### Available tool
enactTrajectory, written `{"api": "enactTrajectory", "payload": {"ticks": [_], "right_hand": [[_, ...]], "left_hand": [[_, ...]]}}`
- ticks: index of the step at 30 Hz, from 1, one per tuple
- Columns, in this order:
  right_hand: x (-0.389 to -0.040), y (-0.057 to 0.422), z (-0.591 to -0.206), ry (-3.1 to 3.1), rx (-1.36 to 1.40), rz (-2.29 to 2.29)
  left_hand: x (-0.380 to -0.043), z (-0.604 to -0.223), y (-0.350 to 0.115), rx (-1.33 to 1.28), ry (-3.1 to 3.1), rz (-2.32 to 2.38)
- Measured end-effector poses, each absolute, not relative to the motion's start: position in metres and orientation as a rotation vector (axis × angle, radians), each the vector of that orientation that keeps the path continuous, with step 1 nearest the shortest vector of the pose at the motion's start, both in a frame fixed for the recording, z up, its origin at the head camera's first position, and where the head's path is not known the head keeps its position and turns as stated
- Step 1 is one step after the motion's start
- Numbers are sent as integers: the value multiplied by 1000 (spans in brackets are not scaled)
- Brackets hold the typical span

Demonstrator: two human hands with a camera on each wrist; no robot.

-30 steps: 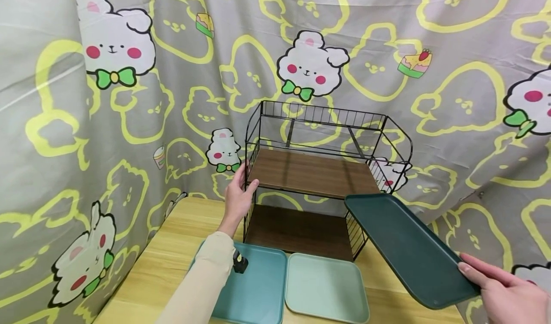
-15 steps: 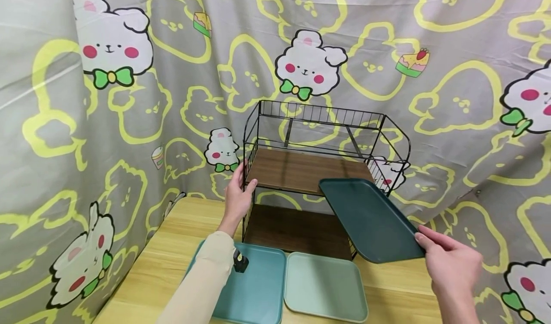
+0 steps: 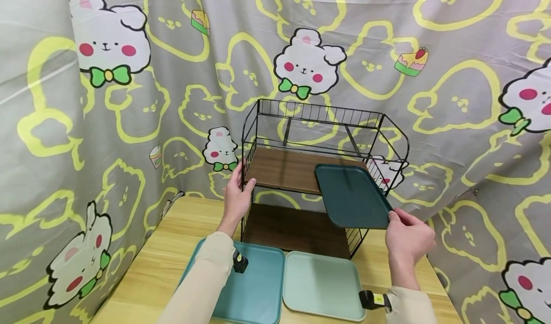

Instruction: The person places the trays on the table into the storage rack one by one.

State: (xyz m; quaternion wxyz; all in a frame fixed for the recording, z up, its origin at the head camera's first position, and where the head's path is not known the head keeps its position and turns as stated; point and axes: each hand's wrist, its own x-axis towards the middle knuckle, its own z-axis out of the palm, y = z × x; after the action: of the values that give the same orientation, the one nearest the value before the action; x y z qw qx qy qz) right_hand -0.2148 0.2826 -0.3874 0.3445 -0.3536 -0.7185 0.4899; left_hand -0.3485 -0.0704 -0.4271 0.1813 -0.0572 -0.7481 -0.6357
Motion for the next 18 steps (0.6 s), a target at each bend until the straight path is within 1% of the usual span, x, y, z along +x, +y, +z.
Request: {"api": "enactTrajectory", "payload": {"ticks": [11,15,18], "right_hand": [[-256,259,-386,-1747,-895,1304],[-260,260,-386,-1800,-885,1350],[-254,262,-388,-1903,-839,1350]], "left_hand": [[-346,-427,-71,-136,-2116,-1790],[-346,-426,-72,-151,-2121,-1795],[-347,-427,-72,-158,-2127,-1798]]}}
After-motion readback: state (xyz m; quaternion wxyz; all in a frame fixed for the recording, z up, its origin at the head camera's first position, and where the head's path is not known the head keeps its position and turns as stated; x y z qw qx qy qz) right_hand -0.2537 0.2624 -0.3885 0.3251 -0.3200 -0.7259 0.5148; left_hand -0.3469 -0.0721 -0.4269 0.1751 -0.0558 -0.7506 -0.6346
